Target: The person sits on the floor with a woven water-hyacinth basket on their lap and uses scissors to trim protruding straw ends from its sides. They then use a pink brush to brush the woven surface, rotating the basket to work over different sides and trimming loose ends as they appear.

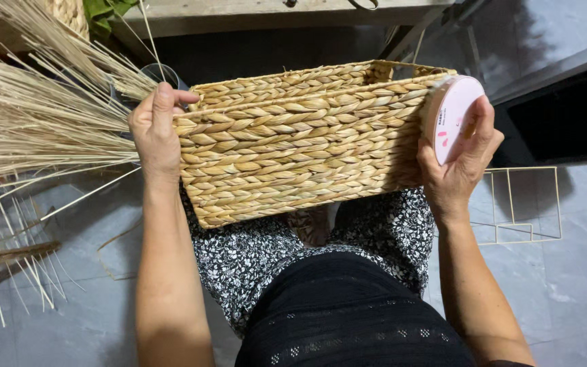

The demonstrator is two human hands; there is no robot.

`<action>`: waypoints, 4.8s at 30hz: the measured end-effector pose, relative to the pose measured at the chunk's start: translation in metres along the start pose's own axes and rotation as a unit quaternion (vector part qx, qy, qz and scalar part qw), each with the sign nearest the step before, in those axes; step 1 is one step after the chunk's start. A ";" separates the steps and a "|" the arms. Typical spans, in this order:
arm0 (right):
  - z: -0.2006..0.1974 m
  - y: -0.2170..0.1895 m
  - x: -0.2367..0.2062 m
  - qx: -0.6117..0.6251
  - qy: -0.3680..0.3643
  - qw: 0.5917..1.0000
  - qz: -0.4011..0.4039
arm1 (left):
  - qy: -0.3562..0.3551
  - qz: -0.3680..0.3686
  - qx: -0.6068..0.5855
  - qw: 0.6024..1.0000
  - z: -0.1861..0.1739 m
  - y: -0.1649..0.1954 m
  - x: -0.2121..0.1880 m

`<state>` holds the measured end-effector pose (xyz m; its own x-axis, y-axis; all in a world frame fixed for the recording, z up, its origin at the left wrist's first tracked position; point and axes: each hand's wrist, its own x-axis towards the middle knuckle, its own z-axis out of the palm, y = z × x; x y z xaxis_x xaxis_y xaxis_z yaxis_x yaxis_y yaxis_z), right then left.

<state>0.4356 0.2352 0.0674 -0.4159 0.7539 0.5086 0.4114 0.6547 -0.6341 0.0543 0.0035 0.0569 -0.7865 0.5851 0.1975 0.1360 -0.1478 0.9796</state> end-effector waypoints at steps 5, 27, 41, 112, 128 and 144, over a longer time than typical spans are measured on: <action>0.048 -0.036 -0.026 -0.008 -0.055 0.990 -0.127 | 0.009 0.000 0.004 1.000 0.000 0.004 -0.003; -0.015 0.011 -0.040 -0.163 -0.042 0.986 0.006 | 0.001 0.011 -0.036 0.999 0.001 -0.012 0.003; 0.119 -0.179 -0.064 0.048 -0.303 0.915 -0.261 | 0.011 0.008 0.015 1.000 0.006 0.002 0.004; 0.058 -0.056 -0.031 -0.001 -0.080 0.977 -0.198 | 0.023 0.011 -0.070 0.997 0.000 -0.026 0.005; 0.083 -0.073 -0.015 0.019 -0.134 0.959 -0.248 | 0.020 0.013 -0.037 0.999 0.008 -0.003 -0.003; 0.101 -0.135 -0.044 -0.015 -0.221 0.947 -0.232 | 0.054 -0.001 -0.020 0.998 0.002 -0.006 0.000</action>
<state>0.3164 0.1079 0.0714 -0.8540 0.2917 0.4308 0.1204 0.9164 -0.3817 0.0549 0.0060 0.0511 -0.8472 0.4967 0.1887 0.1127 -0.1790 0.9774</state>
